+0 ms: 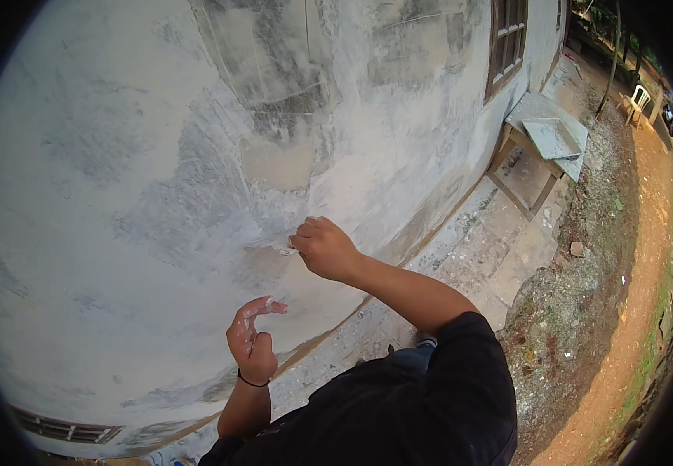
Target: The person applies plaster to an exterior wall using a putty knife, smoothing the plaster onto the wall surface.
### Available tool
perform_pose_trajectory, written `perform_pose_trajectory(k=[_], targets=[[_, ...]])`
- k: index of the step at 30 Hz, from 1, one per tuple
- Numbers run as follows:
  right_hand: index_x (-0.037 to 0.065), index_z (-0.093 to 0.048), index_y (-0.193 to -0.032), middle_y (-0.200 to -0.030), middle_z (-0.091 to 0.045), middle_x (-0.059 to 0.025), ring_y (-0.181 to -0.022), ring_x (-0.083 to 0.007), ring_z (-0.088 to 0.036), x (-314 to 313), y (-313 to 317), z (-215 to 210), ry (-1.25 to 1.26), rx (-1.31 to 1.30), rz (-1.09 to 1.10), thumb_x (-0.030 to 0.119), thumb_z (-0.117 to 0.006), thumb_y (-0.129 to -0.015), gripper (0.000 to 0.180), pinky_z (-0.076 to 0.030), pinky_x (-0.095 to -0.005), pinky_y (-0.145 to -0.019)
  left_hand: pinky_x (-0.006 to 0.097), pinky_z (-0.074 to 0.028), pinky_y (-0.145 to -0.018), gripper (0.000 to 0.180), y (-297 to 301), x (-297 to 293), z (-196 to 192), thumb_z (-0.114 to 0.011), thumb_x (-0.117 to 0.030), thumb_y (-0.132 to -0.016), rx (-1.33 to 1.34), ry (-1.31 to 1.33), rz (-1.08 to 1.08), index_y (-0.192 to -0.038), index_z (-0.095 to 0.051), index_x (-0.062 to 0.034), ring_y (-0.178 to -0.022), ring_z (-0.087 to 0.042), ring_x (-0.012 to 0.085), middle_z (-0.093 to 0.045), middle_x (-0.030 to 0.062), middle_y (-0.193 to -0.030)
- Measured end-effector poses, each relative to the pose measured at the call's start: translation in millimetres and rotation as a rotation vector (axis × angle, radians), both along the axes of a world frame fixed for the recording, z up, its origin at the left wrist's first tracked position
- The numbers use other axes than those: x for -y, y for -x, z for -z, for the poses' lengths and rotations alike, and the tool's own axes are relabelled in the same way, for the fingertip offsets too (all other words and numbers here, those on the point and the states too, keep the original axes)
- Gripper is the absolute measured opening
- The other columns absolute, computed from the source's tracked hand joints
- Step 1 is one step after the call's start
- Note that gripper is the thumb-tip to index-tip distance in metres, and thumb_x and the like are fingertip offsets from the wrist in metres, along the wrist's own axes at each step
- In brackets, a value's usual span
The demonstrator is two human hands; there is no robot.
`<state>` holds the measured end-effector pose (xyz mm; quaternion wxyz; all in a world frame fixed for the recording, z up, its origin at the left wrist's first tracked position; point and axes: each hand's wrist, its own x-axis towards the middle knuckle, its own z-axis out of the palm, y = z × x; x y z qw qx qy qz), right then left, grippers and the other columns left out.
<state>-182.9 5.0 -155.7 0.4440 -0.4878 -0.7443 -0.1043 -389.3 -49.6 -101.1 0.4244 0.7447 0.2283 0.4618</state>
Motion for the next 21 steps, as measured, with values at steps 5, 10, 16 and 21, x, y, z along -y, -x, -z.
perform_pose_trajectory(k=[5, 10, 16, 21], targets=[[0.006, -0.056, -0.071, -0.071, -0.054, -0.0056, -0.075, -0.0235, -0.054, -47, -35, -44, -0.21, 0.126, 0.08, 0.002, -0.059, -0.065, 0.008, -0.043, -0.0342, -0.067, 0.034, -0.045, -0.087, 0.052, -16, -4, -11, -0.032, 0.01, -0.057, 0.053, -0.052, 0.009, -0.105, -0.052, 0.0087, -0.088, -0.063, 0.0259, -0.062, 0.0194, -0.09], [0.003, -0.058, -0.075, -0.07, -0.053, -0.0073, -0.072, -0.024, -0.053, -47, -70, -100, -0.321, 0.039, 0.154, -0.007, -0.062, -0.059, 0.019, -0.043, -0.0354, -0.064, 0.035, -0.045, -0.087, 0.053, -19, -3, -19, -0.032, 0.01, -0.056, 0.091, -0.083, -0.06, -0.105, -0.052, 0.0091, -0.088, -0.062, 0.0265, -0.062, 0.0194, -0.089], [-0.001, -0.062, -0.083, -0.068, -0.053, -0.0087, -0.068, -0.0253, -0.052, -10, -80, -107, -0.156, -0.124, 0.012, -0.007, -0.063, -0.059, 0.026, -0.043, -0.0353, -0.058, 0.04, -0.047, -0.081, 0.052, -17, -4, -18, -0.032, 0.009, -0.057, 0.066, -0.112, -0.11, -0.105, -0.052, 0.0097, -0.085, -0.06, 0.0286, -0.06, 0.0196, -0.087], [-0.004, -0.061, -0.092, -0.078, -0.054, -0.012, -0.07, -0.0273, -0.055, -18, -30, -48, -0.458, 0.068, 0.373, -0.001, -0.061, -0.059, 0.033, -0.045, -0.0366, -0.063, 0.039, -0.046, -0.082, 0.052, -16, 0, -15, -0.032, 0.009, -0.058, 0.027, -0.083, -0.07, -0.105, -0.052, 0.0094, -0.085, -0.06, 0.0282, -0.06, 0.0197, -0.087]])
